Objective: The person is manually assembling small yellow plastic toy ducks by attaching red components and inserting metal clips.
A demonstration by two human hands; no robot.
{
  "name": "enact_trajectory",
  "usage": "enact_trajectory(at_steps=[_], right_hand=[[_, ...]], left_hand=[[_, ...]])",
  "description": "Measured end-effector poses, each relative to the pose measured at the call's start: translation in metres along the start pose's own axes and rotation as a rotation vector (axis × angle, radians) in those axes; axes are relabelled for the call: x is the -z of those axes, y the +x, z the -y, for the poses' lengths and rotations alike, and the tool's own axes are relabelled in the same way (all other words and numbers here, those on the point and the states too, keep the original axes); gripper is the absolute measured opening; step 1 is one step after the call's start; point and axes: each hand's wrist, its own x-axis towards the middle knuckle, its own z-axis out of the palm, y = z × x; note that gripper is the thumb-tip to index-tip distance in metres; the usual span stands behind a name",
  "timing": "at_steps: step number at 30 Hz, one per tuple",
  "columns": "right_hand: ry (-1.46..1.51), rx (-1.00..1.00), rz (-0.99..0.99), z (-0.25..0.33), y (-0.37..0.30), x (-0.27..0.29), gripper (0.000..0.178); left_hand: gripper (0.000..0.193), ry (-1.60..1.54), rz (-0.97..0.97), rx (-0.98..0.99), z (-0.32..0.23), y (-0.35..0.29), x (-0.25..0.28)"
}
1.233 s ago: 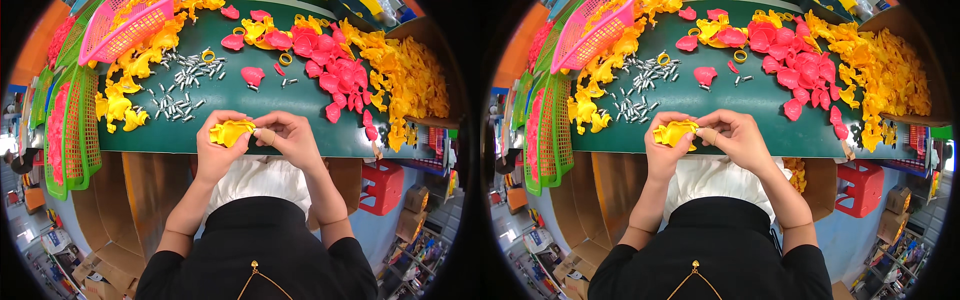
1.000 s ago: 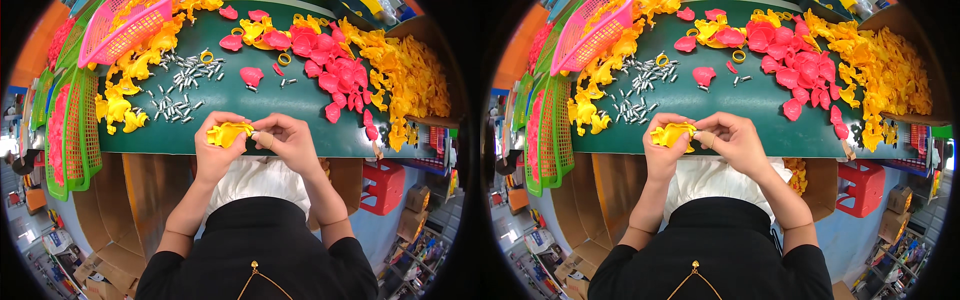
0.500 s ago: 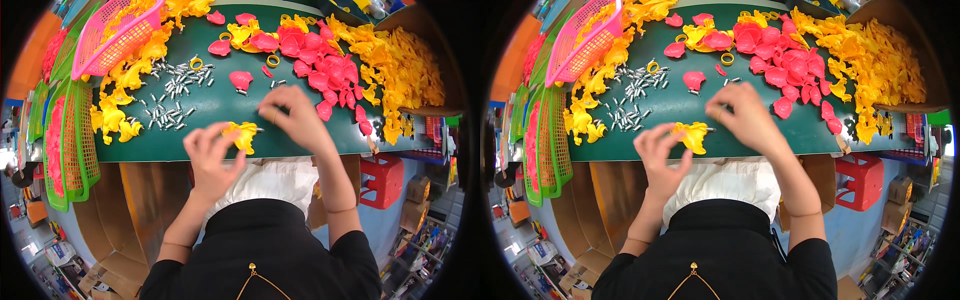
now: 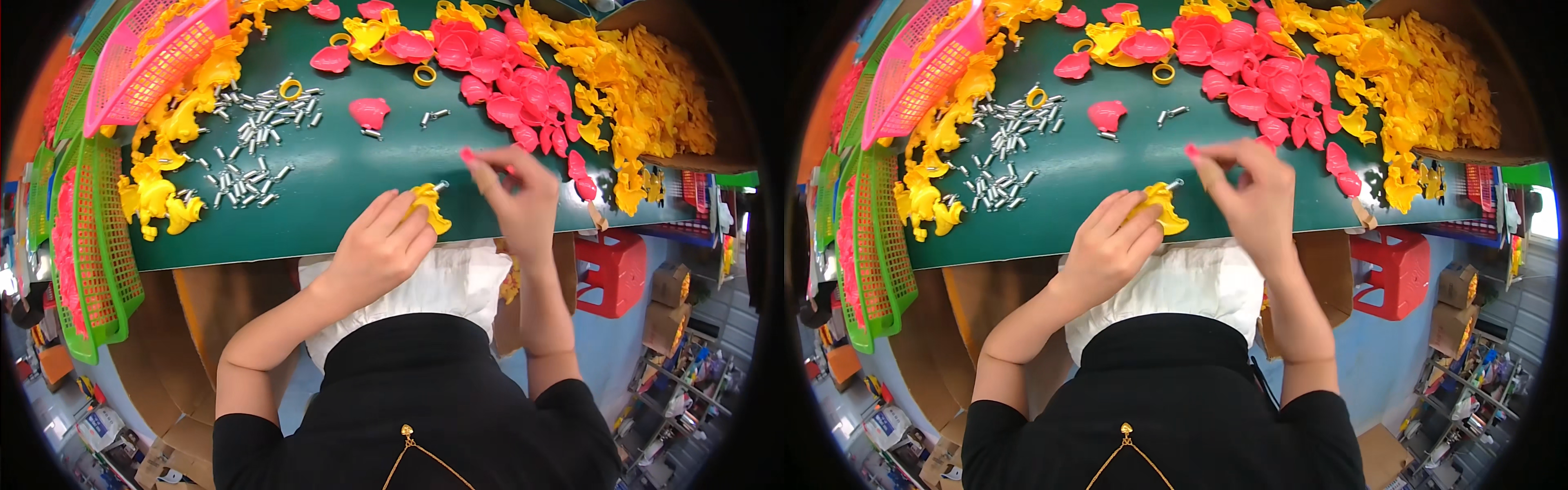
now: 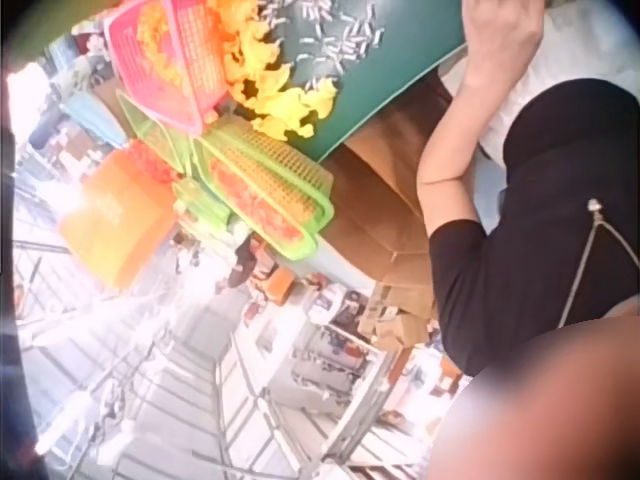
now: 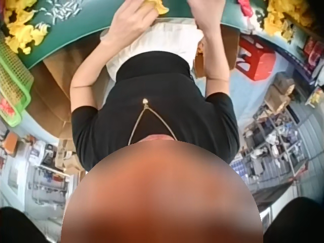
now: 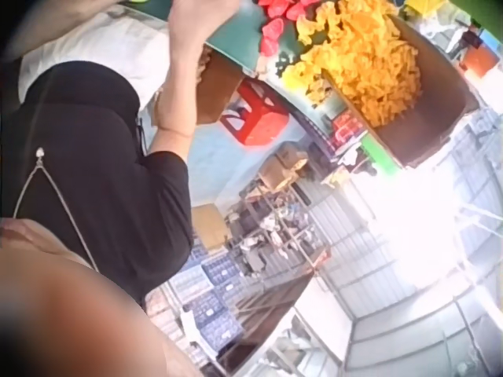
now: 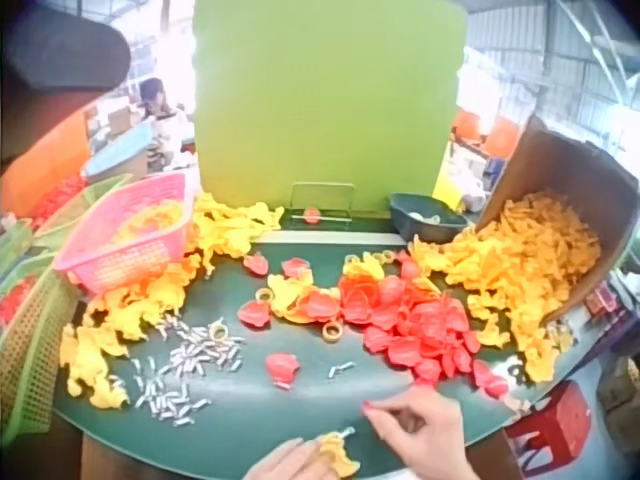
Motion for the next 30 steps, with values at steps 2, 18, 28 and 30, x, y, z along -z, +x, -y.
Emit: enact_trajectory(at_steps=[2,18,28,30], right_hand=[[0.046,-0.022,-0.039,-0.007,-0.026,-0.001,0.009],[-0.174,0.335,0.183,-0.029,-0.041,-0.002,0.025],[-0.646,0.279,-0.022,-0.041,-0.001,0.051,0.037],[-0.669,0.325,0.031,-0.051,0.011,0.052,0.032]], left_hand=[[0.021,-0.06,-0.046,0.101,-0.007,0.003,-0.009],[0.026,-0.082,-0.025,0.067,-0.003,0.01,-0.008],[0.019,0.218,-0.042,0.14,-0.014,-0.01,-0.006],[0.023,0.187,0.015,0.153,-0.011,-0.011,-0.006]])
